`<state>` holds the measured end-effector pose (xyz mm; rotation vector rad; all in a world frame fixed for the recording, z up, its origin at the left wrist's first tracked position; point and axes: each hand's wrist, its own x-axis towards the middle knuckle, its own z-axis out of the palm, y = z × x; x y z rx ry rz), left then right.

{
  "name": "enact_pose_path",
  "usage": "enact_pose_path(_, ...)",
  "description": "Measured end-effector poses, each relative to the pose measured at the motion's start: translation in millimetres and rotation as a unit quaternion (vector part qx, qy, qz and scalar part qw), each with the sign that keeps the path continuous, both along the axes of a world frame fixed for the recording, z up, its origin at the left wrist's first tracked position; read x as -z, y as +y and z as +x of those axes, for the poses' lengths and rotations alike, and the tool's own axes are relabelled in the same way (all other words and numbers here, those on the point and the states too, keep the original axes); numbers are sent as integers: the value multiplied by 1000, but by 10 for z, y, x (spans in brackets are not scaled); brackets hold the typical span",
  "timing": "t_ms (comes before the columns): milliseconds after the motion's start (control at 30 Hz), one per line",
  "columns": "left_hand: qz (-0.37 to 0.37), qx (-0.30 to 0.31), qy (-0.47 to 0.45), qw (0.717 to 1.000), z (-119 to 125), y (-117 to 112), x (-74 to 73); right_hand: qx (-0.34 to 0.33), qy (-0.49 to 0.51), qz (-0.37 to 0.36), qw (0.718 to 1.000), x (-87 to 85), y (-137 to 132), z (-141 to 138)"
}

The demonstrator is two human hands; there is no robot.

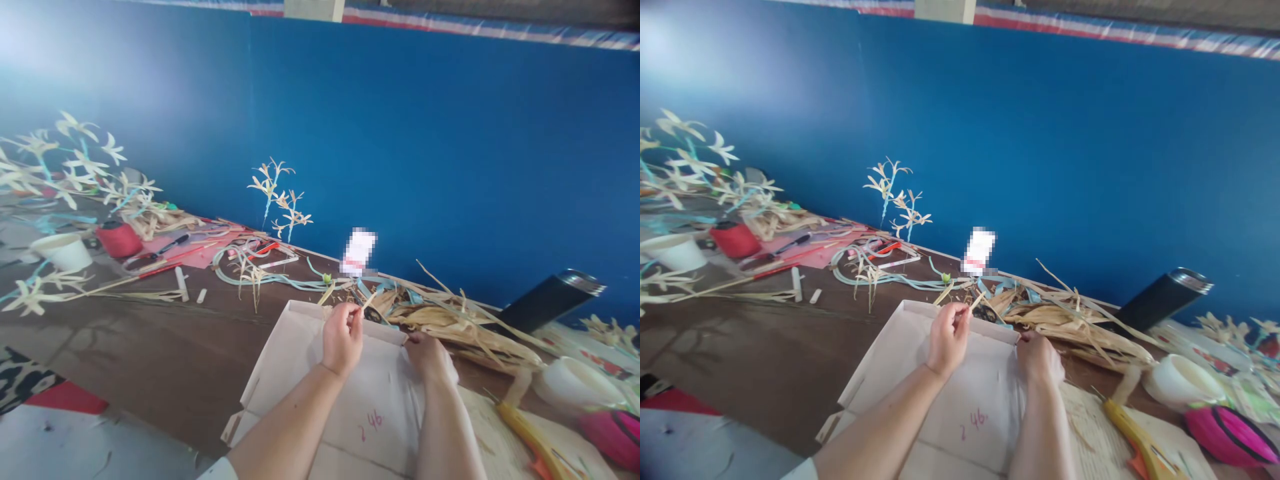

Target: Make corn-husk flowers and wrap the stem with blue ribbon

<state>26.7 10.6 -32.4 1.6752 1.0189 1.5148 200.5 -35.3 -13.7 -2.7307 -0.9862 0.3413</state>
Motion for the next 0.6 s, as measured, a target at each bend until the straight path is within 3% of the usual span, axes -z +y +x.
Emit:
enact_pose_path(167,-37,19,-8,999,0,-9,-3,4,-54,54,997,-9,-27,-76)
enact_pose_path(267,-86,55,-37,994,21,-4,-8,6,-60,210,976,-45,-40,-107)
enact_pose_path(333,-121,76,-66,987,42,4,-21,-19,-14,357,934,-61,-35,-153)
enact_pose_path(433,-190,112,-106,970,72,21,-45,-98,178,519,830,-66,-19,-263)
enact_pose_path(500,-237,139,-137,952,85,34,-61,-145,311,544,766,-61,-13,-332)
enact_pose_path(600,-271,165,-186,930,85,54,-89,-173,413,515,731,-43,-16,-387)
